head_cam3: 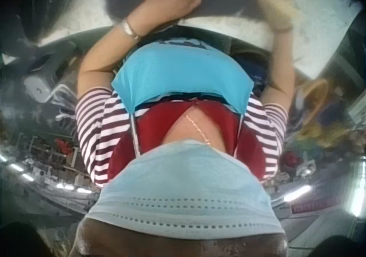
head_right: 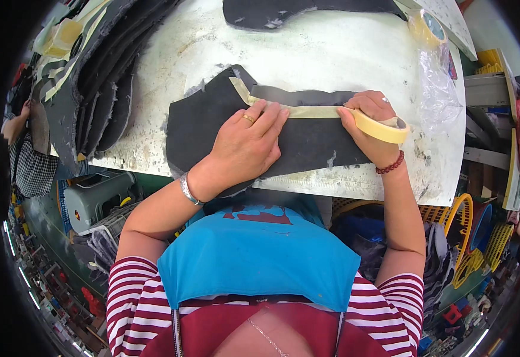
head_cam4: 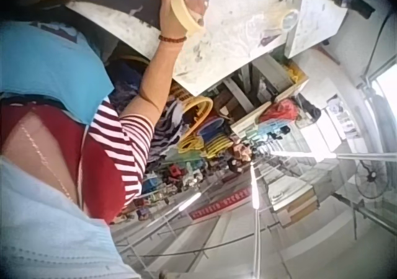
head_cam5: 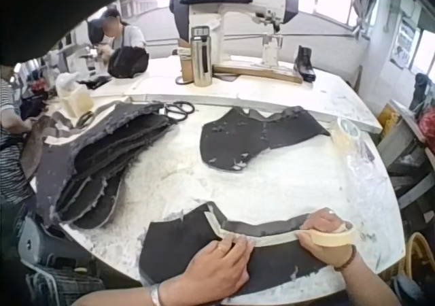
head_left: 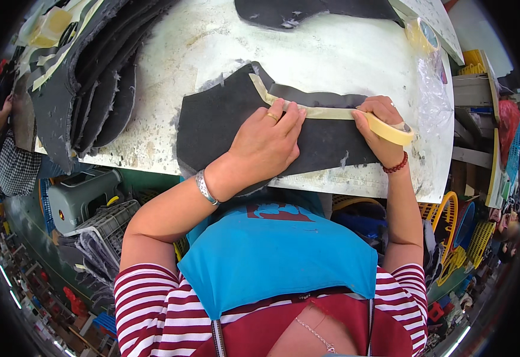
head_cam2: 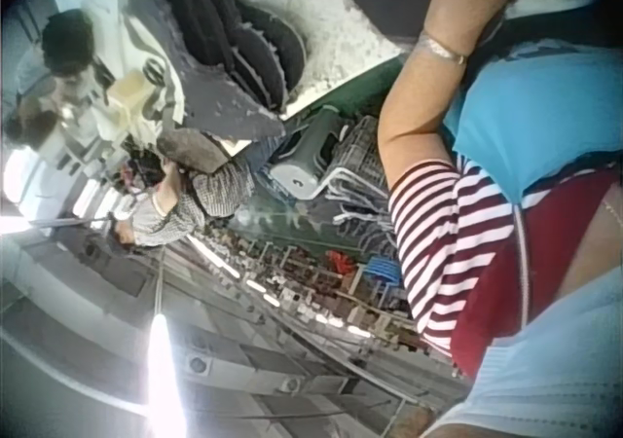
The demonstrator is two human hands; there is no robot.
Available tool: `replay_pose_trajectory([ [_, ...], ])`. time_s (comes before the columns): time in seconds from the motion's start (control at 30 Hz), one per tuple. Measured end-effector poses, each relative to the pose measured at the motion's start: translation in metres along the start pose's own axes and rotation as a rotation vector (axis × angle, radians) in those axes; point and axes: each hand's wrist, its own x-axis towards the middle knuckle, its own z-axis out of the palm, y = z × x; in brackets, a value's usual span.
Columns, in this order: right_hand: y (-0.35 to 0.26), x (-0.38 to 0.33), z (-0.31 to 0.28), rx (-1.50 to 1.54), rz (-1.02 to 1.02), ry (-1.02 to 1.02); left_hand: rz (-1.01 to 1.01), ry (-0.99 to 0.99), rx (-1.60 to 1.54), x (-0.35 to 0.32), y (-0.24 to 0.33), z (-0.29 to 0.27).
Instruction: Apply adhesive tape to the edges and seams of shoe upper components.
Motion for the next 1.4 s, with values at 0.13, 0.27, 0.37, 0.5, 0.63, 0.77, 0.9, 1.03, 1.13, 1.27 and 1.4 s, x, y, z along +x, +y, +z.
replay_pose_trajectory([
  [0.13,0.001,0.003,0.004,-0.097,0.001,-0.038,-0.010,0.012,0.023,0.000,0.003,-0.001],
  [0.27,-0.004,0.005,0.010,-0.253,-0.015,-0.048,-0.021,0.019,0.030,-0.001,0.003,-0.001],
  [0.37,-0.010,0.006,0.010,-0.370,-0.082,-0.089,-0.028,0.020,0.026,-0.001,0.004,-0.002],
  [0.5,-0.010,0.007,0.011,-0.411,-0.092,-0.111,-0.042,-0.002,0.010,0.001,0.004,-0.005],
  [0.63,-0.013,0.007,0.013,-0.443,-0.101,-0.095,-0.029,0.016,-0.041,0.008,0.007,-0.010],
  [0.77,-0.016,0.002,0.014,-0.441,-0.085,-0.082,0.062,0.011,-0.068,0.015,0.011,-0.001],
  [0.9,-0.018,-0.005,0.014,-0.441,-0.053,-0.071,0.046,-0.057,-0.048,0.018,0.001,-0.003],
  [1.03,-0.027,-0.007,0.018,-0.472,-0.086,-0.017,-0.004,-0.060,0.067,0.028,0.012,-0.005],
  [1.13,-0.028,-0.012,0.020,-0.483,-0.074,-0.025,0.058,0.007,-0.043,0.039,0.036,0.003],
  [1.27,-0.026,-0.017,0.015,-0.324,0.050,-0.078,0.047,0.029,-0.204,0.028,0.043,0.026],
  [1.4,-0.028,-0.013,0.014,0.164,0.201,0.067,0.080,-0.004,-0.139,0.027,0.044,0.024],
])
